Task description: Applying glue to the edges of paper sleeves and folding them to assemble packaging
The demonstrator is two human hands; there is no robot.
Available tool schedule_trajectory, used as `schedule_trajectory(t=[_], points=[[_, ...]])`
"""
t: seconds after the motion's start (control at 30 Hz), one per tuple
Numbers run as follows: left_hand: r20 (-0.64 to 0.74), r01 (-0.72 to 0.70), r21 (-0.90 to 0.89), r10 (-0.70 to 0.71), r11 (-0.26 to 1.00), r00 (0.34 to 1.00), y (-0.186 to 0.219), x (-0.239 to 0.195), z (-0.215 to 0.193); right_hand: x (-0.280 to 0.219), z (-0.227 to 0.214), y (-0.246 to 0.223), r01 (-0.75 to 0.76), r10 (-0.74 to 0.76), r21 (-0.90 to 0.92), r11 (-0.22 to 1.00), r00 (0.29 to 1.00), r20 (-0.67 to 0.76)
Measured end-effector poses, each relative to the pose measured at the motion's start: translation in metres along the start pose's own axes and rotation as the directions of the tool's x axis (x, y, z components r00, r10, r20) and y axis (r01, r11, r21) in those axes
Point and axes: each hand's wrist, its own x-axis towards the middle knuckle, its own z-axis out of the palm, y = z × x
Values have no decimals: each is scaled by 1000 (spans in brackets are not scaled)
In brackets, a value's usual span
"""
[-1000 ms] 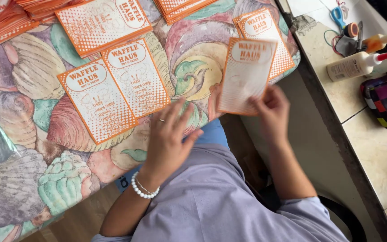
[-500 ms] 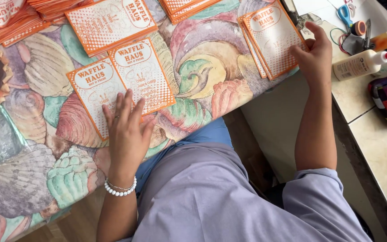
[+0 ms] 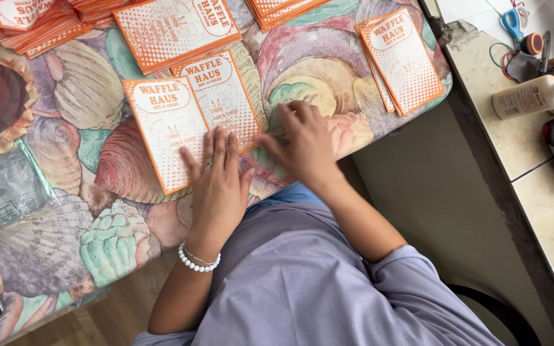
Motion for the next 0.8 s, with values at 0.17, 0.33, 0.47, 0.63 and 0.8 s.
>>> schedule_trajectory(t=[0.17,0.33,0.47,0.63,0.8], points=[[-148,135,-12,-136,991,980,-22,-11,-18,17,4,-37,-114,137,-122,986,970,201],[-236,182,-21,-181,983,955,-65,-29,-17,35,11,-22,-136,163,-113,984,944,285],[-267,104,-93,-125,990,956,-64,-33,-20,43,16,-7,-242,201,101,965,929,310],[-324,-37,-232,-41,972,945,-48,-25,-21,41,7,2,-259,178,298,919,946,271],[-475,-276,-463,27,842,880,-24,-4,-30,27,-29,25,-246,313,845,475,945,100]])
